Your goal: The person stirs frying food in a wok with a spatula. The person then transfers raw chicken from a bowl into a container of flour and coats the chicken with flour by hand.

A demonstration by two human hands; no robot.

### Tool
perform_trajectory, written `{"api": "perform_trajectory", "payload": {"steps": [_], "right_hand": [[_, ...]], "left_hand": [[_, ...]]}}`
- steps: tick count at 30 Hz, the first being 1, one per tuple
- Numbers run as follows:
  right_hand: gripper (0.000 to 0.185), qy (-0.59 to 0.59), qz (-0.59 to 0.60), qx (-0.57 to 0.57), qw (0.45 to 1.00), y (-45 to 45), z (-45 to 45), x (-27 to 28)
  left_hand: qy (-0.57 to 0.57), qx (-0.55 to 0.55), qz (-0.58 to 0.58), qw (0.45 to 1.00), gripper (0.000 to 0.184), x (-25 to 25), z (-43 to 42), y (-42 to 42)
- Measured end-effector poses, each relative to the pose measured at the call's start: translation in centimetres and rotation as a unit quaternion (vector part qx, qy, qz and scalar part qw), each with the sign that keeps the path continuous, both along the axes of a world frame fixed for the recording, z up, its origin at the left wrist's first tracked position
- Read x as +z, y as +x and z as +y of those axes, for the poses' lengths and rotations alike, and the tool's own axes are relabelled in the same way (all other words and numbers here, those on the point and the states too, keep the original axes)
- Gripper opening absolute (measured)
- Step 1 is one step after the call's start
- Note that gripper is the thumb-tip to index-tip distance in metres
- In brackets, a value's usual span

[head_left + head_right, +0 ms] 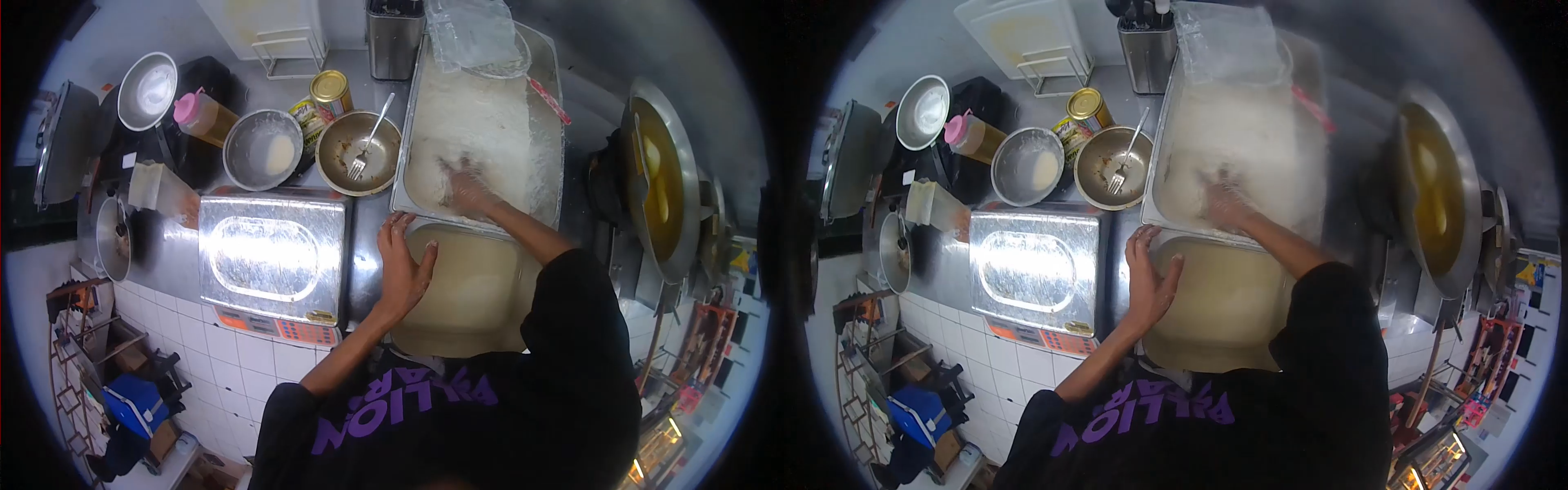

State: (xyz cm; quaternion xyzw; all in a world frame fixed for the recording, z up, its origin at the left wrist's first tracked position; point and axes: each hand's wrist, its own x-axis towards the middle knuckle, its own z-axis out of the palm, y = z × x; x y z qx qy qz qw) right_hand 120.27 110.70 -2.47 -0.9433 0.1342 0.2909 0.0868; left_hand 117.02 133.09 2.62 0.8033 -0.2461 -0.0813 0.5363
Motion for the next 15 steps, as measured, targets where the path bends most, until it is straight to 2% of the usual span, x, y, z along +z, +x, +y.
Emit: {"api": "perform_trajectory", "payload": {"steps": [2, 3, 5, 6, 8, 9, 11, 12, 13, 14, 15], "right_hand": [[0.087, 0.042, -0.035, 0.109, 0.992, 0.5, -0.9, -3.2], [0.087, 0.047, -0.039, 0.104, 0.993, 0.6, -1.3, -3.3], [0.08, 0.195, -0.084, -0.002, 0.977, 0.8, -2.8, -2.9], [0.08, 0.195, -0.086, -0.005, 0.977, 0.3, -3.4, -3.1], [0.058, 0.169, -0.134, -0.079, 0.973, -0.5, -4.5, -3.3], [0.058, 0.166, -0.137, -0.078, 0.973, -0.7, -4.5, -1.4], [0.057, 0.399, -0.076, -0.229, 0.884, -1.4, -4.1, 3.7], [0.057, 0.395, -0.079, -0.228, 0.886, -1.7, -4.8, 3.8], [0.055, 0.37, -0.135, -0.146, 0.907, -2.2, -5.7, 3.0], [0.053, 0.342, -0.19, -0.061, 0.918, -2.4, -6.3, 2.1], [0.053, 0.342, -0.193, -0.061, 0.918, -2.5, -7.2, 1.3]], "left_hand": [[0.017, 0.03, -0.048, 0.998, 0.051, 0.8, -0.5, 0.9], [0.022, 0.025, -0.051, 0.998, 0.051, 1.3, -0.8, 1.8], [0.01, 0.007, -0.125, 0.992, 0.049, 2.7, -2.9, 5.6], [0.001, -0.013, -0.103, 0.995, 0.048, 3.5, -4.3, 7.7], [-0.033, -0.045, -0.08, 0.995, 0.049, 4.9, -8.0, 12.1], [-0.058, -0.058, -0.079, 0.994, 0.05, 5.3, -10.2, 14.5], [-0.038, -0.045, -0.126, 0.99, 0.053, 4.3, -15.2, 19.2], [-0.004, -0.034, -0.12, 0.992, 0.055, 4.2, -17.4, 20.9], [0.032, -0.024, -0.114, 0.993, 0.057, 4.4, -19.2, 22.2], [0.044, -0.08, -0.009, 0.996, 0.064, 5.1, -20.1, 23.4], [0.044, -0.081, -0.011, 0.996, 0.064, 5.2, -20.7, 23.5]]}}
